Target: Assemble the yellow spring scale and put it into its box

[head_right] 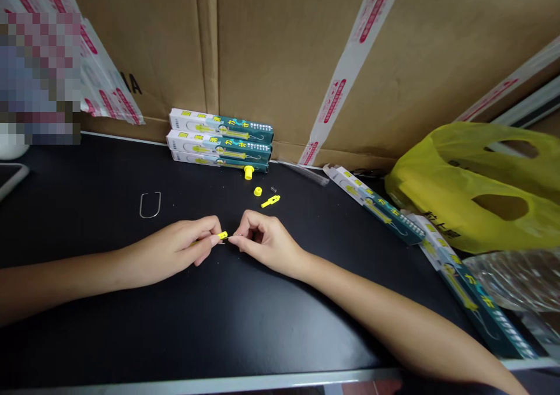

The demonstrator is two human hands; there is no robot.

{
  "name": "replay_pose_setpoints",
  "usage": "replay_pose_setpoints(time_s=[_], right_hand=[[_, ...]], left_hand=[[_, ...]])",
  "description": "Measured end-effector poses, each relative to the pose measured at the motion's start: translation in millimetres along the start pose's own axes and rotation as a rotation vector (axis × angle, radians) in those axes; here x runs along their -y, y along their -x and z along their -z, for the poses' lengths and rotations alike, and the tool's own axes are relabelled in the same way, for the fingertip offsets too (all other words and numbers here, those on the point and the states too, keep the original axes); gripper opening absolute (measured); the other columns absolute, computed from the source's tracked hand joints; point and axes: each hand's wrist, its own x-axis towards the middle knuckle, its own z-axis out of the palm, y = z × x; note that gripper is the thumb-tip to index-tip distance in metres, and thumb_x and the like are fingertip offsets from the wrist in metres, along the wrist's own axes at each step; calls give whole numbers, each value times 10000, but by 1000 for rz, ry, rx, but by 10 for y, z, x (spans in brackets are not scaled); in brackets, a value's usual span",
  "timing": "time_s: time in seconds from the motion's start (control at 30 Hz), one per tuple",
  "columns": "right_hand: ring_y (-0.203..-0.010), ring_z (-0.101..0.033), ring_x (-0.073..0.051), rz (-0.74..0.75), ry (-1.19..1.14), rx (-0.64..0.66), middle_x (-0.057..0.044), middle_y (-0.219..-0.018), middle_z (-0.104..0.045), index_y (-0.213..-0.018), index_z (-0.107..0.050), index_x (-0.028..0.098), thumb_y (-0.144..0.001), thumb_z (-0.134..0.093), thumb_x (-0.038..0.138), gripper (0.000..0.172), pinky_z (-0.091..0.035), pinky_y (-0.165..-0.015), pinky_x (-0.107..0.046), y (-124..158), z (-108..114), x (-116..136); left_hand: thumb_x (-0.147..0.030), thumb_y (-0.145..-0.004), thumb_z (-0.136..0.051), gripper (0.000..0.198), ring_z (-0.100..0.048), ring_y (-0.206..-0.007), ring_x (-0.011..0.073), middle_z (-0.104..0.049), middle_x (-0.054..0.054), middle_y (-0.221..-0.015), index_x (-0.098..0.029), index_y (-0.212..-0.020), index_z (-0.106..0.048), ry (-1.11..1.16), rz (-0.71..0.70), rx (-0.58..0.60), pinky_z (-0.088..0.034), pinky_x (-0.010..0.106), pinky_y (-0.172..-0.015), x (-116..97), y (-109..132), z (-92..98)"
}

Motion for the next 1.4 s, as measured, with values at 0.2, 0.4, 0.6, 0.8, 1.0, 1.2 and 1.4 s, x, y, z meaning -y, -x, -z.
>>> replay_pose_setpoints(time_s=[0.2, 0.4, 0.6, 0.8, 1.0, 1.2, 1.4], right_hand=[[-560, -508, -100, 46, 57, 10, 8, -651, -570, -709, -555, 170, -815, -718, 406, 306, -401, -510, -221, -1, 3, 4], [-577, -514, -110, 87, 130, 4, 0, -662, -579, -715, -556, 173, -835, -699, 400, 294, -400, -523, -231, 10, 3, 3], [-572, -540, -119, 161, 203, -26, -1, -656, -593, -726, -547, 182, -854, -681, 394, 281, -423, -538, -241, 37, -22, -5], [-593, -582, -122, 267, 264, -90, -5, -675, -623, -727, -549, 184, -866, -676, 346, 248, -454, -567, -240, 47, -48, -1], [-570, -572, -107, 206, 191, -96, -3, -671, -619, -724, -545, 181, -866, -677, 282, 218, -451, -537, -226, 42, -72, 20], [-511, -554, -96, 13, -2, -61, 9, -643, -608, -707, -524, 181, -801, -740, 383, 310, -462, -484, -220, 14, -86, 44], [-485, -529, -80, -53, -130, -31, 30, -606, -594, -708, -524, 177, -766, -764, 411, 340, -433, -462, -202, -41, -36, 49]], left_hand=[[-269, -969, -375, 260, -475, -606, 133, -515, -49, -629, -210, -721, -424, -43, 26, 26, -323, 273, -601, -37, -4, 10], [-268, -970, -379, 250, -476, -611, 138, -516, -44, -642, -213, -729, -415, -79, 13, 21, -310, 276, -593, -23, -2, -5], [-261, -971, -355, 230, -479, -598, 149, -492, -42, -634, -221, -746, -384, -146, 18, 9, -299, 281, -581, -44, 21, -48], [-249, -971, -322, 210, -481, -581, 159, -454, -46, -620, -233, -763, -337, -208, 34, 6, -283, 284, -574, -55, 20, -75], [-260, -970, -302, 171, -465, -581, 178, -404, -42, -642, -246, -799, -290, -346, -12, -29, -227, 290, -549, 22, 20, -135], [-240, -966, -297, 139, -487, -587, 190, -421, -37, -649, -248, -827, -304, -369, 13, -20, -220, 293, -541, 33, 26, -160], [-252, -965, -370, 147, -518, -605, 170, -516, -39, -661, -234, -819, -368, -193, 44, -31, -296, 280, -578, -11, 13, -110]])
